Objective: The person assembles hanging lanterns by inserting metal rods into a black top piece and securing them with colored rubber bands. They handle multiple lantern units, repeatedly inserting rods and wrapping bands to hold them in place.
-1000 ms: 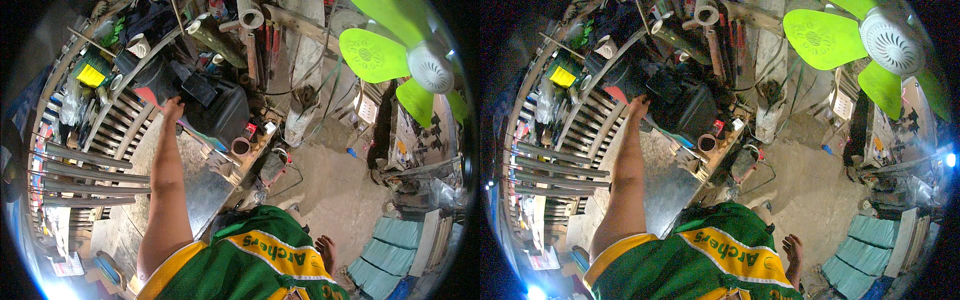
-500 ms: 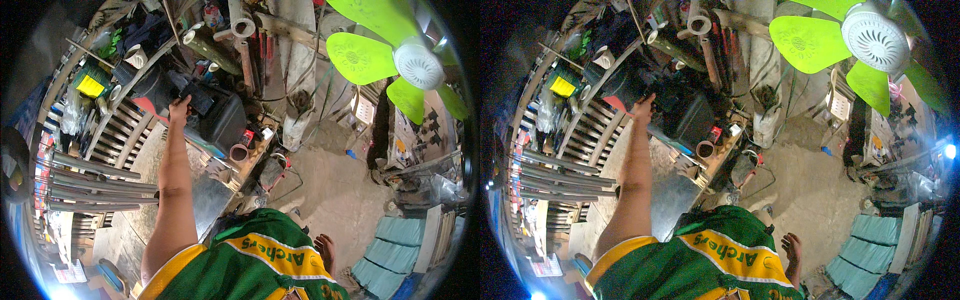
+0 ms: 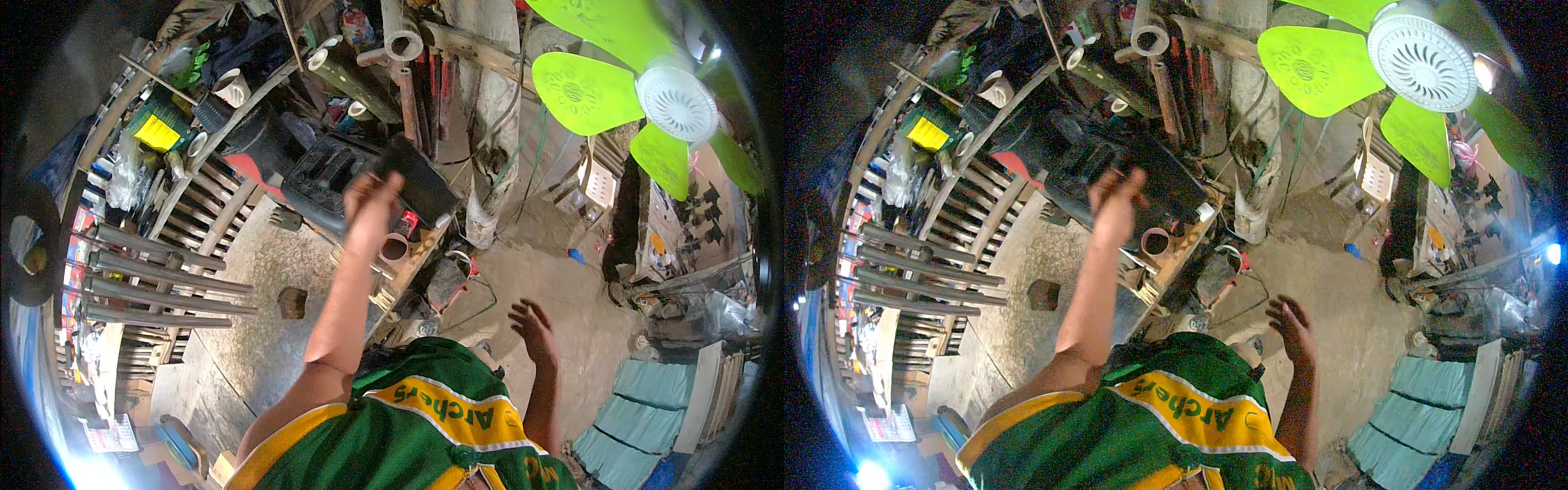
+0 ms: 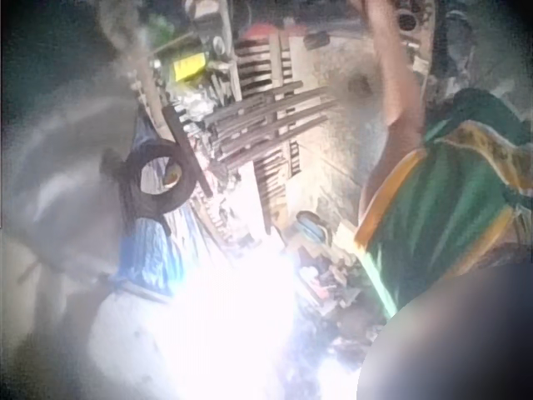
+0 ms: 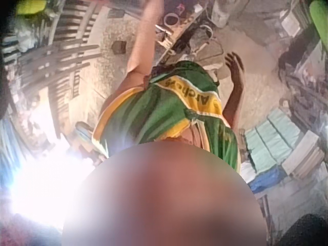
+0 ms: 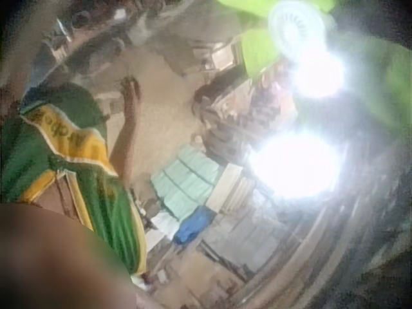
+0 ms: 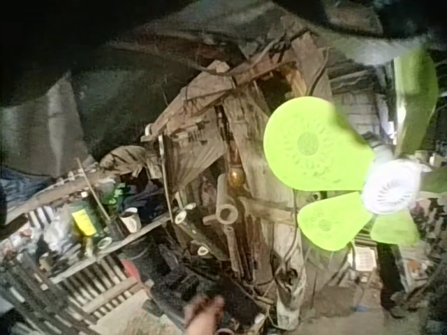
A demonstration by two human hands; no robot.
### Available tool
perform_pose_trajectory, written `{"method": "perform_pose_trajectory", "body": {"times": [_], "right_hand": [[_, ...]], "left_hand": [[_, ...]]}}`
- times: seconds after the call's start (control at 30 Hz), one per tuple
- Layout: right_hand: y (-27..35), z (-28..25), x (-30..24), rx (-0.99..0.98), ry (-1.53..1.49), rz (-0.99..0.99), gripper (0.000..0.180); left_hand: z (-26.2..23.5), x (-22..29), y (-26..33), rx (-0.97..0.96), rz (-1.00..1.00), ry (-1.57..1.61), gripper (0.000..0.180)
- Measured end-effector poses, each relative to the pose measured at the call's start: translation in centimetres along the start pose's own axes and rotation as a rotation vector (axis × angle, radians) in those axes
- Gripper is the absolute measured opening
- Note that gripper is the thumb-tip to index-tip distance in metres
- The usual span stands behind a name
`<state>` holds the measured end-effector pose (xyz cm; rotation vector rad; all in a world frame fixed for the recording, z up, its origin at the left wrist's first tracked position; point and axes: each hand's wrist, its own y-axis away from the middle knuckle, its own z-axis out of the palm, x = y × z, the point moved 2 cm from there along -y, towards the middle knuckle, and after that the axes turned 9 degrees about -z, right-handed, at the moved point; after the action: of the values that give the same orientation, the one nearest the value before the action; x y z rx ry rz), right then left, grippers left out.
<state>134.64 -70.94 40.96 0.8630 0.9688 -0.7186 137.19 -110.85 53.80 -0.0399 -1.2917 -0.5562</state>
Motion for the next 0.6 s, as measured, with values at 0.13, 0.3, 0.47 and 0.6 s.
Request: {"method": "perform_pose_trajectory", "body": {"times": [0.13, 0.3, 0.47, 0.6], "right_hand": [[-2.6, 4.8, -2.4, -0.377, -0.304, 0.030, 0.083], [0.0, 6.1, -2.0, -0.624, -0.434, 0.165, 0.080], [2.0, 6.3, -3.4, -0.309, -0.152, 0.149, 0.050], [2.4, 6.7, -4.6, -0.215, 0.009, 0.100, 0.044]], "left_hand": [[1.4, -6.9, 7.6, -0.756, -0.406, -0.210, 0.022], [1.5, -12.1, 10.8, -0.996, -0.550, -0.378, 0.024], [2.7, -12.7, 11.7, -0.993, -0.460, -0.280, 0.020], [3.9, -12.0, 12.7, -0.971, -0.359, -0.325, 0.035]]}}
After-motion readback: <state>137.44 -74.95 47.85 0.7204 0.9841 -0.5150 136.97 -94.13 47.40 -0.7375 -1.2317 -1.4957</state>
